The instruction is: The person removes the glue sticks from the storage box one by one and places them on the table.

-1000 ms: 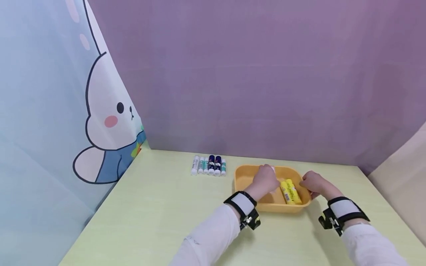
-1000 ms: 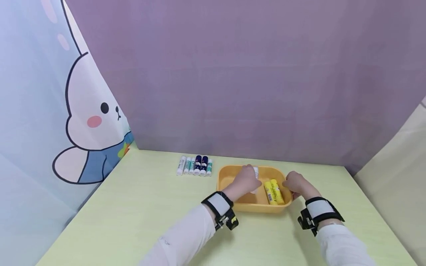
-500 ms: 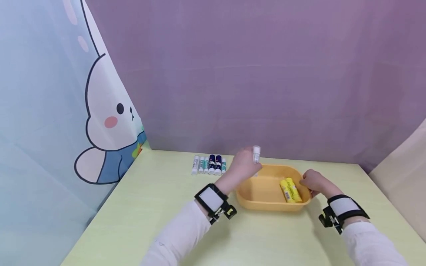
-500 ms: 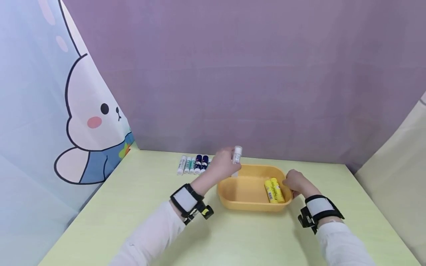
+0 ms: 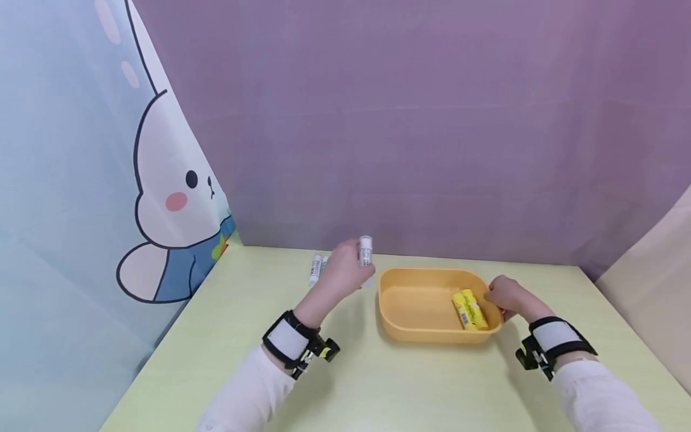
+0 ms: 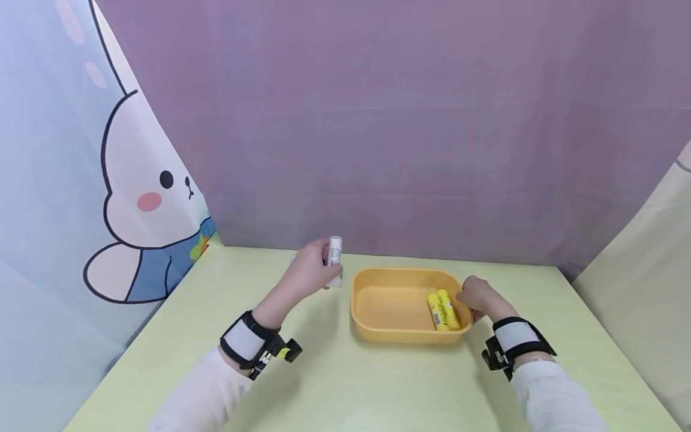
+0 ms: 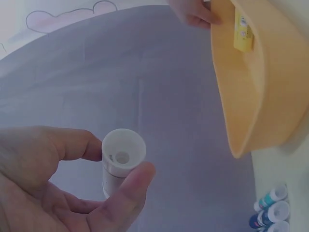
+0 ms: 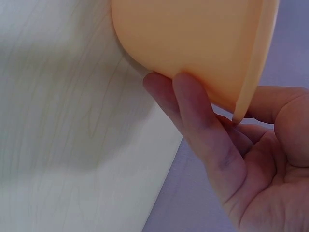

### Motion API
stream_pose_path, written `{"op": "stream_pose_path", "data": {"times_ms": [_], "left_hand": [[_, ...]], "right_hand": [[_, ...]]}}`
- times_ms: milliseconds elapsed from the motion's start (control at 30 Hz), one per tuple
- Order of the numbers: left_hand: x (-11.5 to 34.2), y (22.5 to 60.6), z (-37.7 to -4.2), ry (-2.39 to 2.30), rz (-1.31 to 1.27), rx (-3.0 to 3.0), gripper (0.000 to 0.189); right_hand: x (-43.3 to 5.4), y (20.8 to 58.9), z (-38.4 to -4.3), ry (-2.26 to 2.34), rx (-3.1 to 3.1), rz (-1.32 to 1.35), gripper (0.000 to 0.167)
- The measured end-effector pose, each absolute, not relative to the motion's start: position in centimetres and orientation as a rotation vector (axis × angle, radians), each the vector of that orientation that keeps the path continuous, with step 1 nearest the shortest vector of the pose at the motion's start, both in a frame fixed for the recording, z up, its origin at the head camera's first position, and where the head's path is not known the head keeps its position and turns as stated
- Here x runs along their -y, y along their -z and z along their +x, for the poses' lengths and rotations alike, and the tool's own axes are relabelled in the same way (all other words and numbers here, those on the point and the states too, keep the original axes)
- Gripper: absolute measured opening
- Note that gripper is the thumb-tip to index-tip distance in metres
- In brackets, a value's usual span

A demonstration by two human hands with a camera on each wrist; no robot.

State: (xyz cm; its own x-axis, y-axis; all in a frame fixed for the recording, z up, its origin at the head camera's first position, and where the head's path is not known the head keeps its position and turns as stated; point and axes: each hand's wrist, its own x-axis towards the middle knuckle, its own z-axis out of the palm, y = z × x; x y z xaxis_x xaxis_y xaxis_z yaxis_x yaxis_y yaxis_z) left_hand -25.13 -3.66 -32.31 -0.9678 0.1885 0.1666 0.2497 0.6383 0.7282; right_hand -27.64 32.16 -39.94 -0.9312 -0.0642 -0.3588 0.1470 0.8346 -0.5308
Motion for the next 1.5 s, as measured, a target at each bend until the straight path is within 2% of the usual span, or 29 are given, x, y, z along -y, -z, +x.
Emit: {"op": "stream_pose_path", "data": {"times_ms": [233,567,767,967,1067,1500], "left_hand": [[5.3,34.4,-25.4,1.290,-0.260,2.823,0.047],[6.2,37.9,-26.3,1.268,-0.121,2.973,0.053],[6.2,39.9,-27.1,1.296,-0.069,3.015,0.047],[6.1,41.7,-27.6,1.194,-0.086,3.061,0.028],[5.9,42.3,-27.7,1.142,-0.088,3.088,0.026],[4.9,43.4,-28.0,1.038,-0.086,3.169,0.053]], "right_hand": [[-32.0,39.9,-27.6,0.802,-2.656,0.057,0.013],[-32.0,39.9,-27.5,0.814,-2.645,0.049,0.013],[-31.9,39.8,-27.5,0.802,-2.652,0.056,0.014],[-31.9,39.9,-27.6,0.805,-2.646,0.052,0.014],[-31.9,40.0,-27.5,0.809,-2.646,0.051,0.014],[-31.7,39.6,-27.4,0.785,-2.656,0.057,0.014]]}}
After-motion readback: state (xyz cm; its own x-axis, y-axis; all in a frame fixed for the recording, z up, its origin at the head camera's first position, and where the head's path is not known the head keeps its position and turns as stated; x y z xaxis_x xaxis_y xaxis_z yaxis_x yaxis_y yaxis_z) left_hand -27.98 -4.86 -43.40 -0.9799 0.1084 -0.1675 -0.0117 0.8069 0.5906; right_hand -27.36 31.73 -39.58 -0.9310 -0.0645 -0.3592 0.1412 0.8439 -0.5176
